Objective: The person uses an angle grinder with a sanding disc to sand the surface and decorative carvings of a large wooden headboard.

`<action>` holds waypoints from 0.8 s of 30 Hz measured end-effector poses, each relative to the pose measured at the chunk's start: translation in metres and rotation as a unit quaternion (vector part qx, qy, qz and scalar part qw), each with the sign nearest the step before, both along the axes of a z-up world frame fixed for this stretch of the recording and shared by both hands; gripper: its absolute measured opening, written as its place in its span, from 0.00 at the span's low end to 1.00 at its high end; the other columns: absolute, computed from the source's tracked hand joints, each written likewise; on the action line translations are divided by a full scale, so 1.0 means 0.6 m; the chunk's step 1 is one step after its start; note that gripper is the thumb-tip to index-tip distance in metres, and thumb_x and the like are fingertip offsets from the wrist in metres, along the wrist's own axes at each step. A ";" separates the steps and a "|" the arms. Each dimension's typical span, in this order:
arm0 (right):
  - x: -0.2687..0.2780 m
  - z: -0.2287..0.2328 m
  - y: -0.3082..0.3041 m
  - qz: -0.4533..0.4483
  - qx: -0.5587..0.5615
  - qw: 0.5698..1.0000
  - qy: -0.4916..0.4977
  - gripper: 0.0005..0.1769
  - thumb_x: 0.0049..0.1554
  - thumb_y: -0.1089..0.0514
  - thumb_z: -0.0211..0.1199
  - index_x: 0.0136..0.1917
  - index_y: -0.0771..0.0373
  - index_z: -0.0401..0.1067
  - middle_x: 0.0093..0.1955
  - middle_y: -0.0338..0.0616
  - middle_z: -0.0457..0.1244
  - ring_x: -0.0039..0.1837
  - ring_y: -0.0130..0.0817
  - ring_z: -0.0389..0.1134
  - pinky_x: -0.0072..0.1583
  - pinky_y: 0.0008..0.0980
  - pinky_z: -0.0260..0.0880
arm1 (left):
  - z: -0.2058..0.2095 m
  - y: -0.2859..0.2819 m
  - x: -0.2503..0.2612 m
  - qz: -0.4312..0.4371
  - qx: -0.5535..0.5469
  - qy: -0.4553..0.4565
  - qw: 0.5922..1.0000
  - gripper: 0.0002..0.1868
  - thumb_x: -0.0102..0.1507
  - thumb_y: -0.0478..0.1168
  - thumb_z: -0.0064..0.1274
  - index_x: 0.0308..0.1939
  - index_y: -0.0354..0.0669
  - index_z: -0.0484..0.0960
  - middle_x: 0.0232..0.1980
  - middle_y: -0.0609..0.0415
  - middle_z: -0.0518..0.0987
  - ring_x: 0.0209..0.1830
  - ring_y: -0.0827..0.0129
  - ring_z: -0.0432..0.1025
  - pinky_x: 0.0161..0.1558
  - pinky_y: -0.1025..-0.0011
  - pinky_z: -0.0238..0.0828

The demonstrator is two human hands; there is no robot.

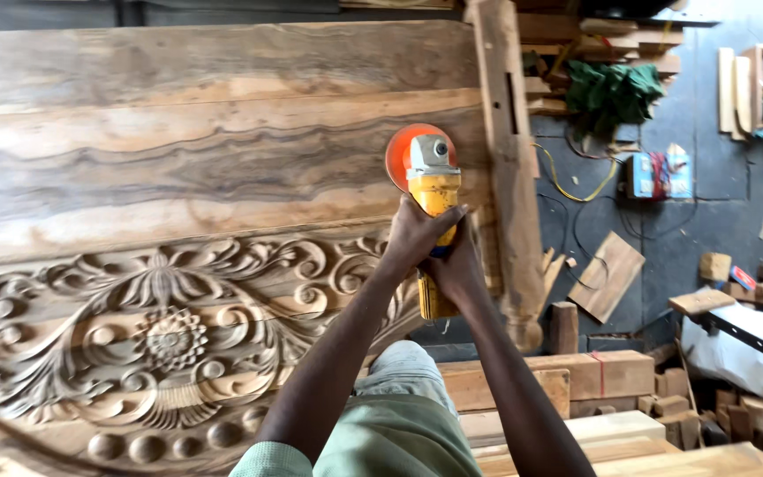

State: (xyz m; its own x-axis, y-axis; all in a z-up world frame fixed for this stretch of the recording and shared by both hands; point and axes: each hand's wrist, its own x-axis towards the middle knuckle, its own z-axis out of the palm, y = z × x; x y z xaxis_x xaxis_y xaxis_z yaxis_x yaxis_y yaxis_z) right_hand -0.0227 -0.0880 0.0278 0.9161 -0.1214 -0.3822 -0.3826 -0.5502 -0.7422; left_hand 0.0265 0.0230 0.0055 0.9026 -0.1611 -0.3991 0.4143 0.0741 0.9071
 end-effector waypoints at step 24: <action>-0.031 -0.013 0.559 0.286 0.012 0.958 -0.014 0.55 0.47 0.52 0.73 0.77 0.70 0.45 0.52 0.64 0.68 0.43 0.53 0.76 0.45 0.40 0.81 | -0.001 0.570 -0.132 0.271 -0.009 0.046 0.961 0.18 0.61 0.44 0.63 0.49 0.39 0.78 0.41 0.52 0.83 0.36 0.69 0.79 0.40 0.72 0.81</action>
